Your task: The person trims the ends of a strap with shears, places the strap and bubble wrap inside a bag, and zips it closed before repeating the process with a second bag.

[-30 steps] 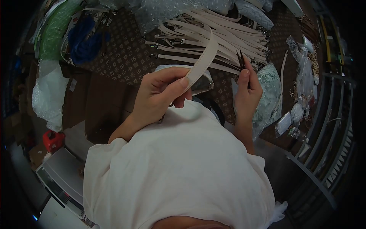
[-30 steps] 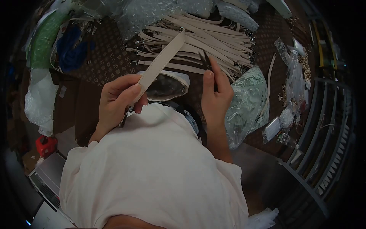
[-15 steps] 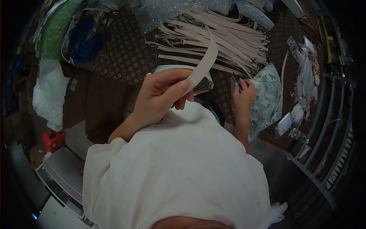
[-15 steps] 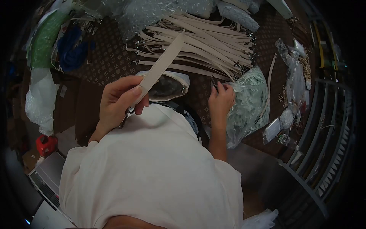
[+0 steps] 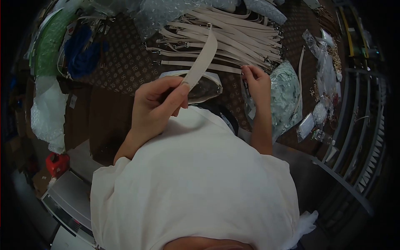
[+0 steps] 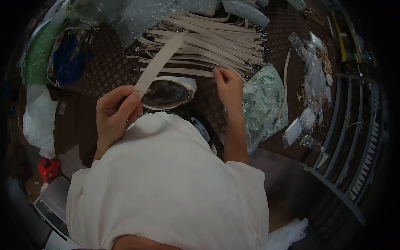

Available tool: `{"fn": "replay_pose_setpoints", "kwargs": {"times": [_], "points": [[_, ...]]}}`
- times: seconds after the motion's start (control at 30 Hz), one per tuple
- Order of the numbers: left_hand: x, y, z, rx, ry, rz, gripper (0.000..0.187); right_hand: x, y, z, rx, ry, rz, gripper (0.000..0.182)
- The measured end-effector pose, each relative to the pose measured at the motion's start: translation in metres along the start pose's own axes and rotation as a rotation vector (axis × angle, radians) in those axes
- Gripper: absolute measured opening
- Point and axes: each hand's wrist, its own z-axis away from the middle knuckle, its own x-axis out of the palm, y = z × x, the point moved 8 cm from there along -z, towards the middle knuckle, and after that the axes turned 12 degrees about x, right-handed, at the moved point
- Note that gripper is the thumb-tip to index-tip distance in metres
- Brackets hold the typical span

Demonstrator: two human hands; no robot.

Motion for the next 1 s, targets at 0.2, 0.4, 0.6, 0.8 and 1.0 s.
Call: {"fn": "replay_pose_setpoints", "kwargs": {"times": [0.2, 0.4, 0.6, 0.8, 1.0], "points": [[0.006, -0.009, 0.0, -0.117, -0.137, -0.073, 0.018, 0.004, 0.085, -0.039, 0.045, -0.029, 0.452, 0.029], [0.009, -0.008, 0.007, -0.254, -0.181, 0.216, 0.021, 0.018, 0.126, -0.026, 0.065, 0.148, 1.027, 0.023], [0.013, -0.001, 0.011, -0.252, -0.268, 0.292, 0.022, 0.013, 0.138, -0.031, 0.029, 0.003, 0.913, 0.02], [0.014, 0.0, 0.014, -0.282, -0.3, 0.355, 0.021, -0.022, 0.13, -0.04, 0.097, -0.025, 0.109, 0.019], [0.014, -0.001, 0.015, -0.313, -0.307, 0.306, 0.021, -0.032, 0.001, 0.006, 0.062, -0.171, -0.657, 0.027]]}}
